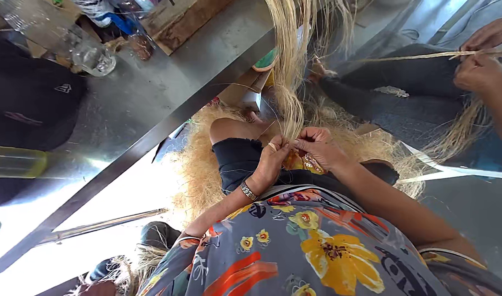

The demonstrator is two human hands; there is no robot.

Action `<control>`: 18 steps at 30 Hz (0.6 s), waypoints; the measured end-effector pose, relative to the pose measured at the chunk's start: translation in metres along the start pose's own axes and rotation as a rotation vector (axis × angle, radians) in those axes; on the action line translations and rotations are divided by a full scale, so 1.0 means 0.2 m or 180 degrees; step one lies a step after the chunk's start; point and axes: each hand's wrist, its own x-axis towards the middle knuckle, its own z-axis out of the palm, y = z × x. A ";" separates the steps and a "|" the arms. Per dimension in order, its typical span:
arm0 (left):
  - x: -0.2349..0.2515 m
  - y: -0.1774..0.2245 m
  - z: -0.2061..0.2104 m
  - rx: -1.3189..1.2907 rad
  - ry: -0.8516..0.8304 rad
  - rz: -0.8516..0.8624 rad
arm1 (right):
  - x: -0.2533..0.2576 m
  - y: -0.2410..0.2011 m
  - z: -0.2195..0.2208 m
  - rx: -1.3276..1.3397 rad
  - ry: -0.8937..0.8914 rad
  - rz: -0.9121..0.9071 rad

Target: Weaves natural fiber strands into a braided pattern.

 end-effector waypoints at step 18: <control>0.04 -0.07 -0.01 -0.0384 0.0072 0.0203 | -0.02 0.06 0.00 0.0708 -0.0234 0.0001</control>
